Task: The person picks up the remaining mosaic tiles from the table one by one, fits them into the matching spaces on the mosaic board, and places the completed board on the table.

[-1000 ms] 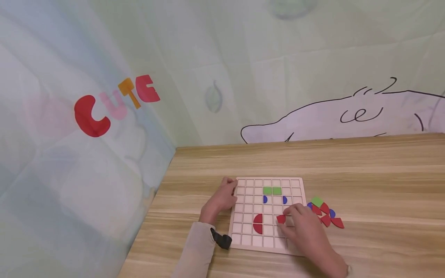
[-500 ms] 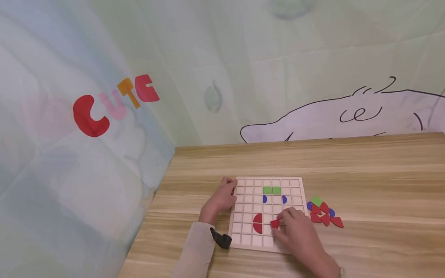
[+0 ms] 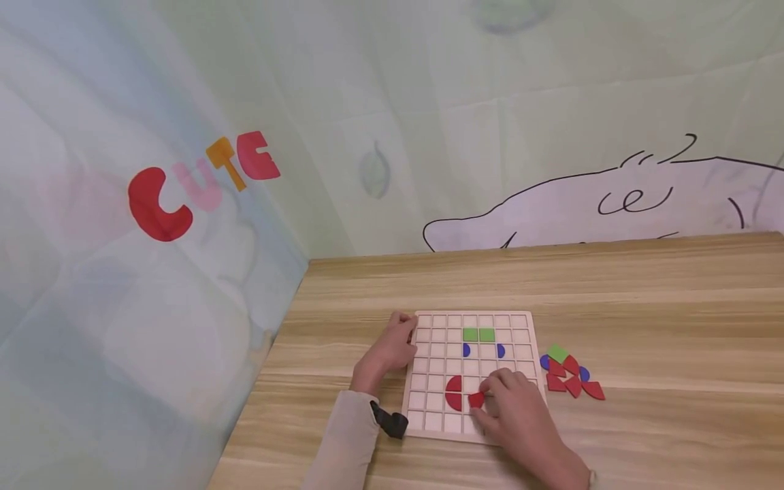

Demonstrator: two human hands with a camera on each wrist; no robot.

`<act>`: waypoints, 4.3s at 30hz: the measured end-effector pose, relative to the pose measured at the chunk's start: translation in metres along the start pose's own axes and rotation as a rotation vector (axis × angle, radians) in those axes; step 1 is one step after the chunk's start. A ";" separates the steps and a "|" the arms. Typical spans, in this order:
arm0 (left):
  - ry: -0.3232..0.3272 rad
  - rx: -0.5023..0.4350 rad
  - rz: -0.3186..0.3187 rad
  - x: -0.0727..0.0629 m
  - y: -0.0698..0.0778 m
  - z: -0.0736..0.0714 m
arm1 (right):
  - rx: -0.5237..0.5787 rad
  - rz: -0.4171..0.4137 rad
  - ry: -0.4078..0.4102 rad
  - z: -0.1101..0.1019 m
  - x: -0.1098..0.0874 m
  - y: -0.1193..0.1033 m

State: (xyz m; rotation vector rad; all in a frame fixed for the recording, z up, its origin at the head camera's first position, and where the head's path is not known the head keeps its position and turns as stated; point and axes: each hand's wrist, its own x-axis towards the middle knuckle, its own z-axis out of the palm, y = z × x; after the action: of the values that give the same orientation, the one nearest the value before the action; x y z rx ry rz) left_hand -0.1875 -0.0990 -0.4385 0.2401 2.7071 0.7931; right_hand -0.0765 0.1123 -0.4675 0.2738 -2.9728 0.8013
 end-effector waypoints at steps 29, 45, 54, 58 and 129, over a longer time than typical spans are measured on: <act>-0.002 0.011 0.012 -0.001 0.000 -0.001 | -0.009 -0.054 0.035 0.002 -0.002 -0.004; 0.008 -0.007 0.014 0.000 -0.001 0.000 | 0.008 -0.062 0.081 -0.011 0.000 0.003; 0.002 -0.015 0.002 -0.001 -0.001 0.000 | -0.007 -0.004 0.086 -0.024 -0.002 0.014; 0.000 -0.017 0.002 0.000 -0.002 0.000 | 0.008 -0.016 0.121 -0.032 -0.006 0.023; -0.002 0.003 0.010 -0.002 0.000 0.000 | -0.142 0.010 0.153 -0.058 -0.022 0.108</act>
State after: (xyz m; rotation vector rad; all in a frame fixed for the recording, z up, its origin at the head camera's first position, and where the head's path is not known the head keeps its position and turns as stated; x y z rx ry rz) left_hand -0.1856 -0.0996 -0.4377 0.2552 2.7076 0.7915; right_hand -0.0747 0.2362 -0.4729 0.1825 -2.8705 0.5790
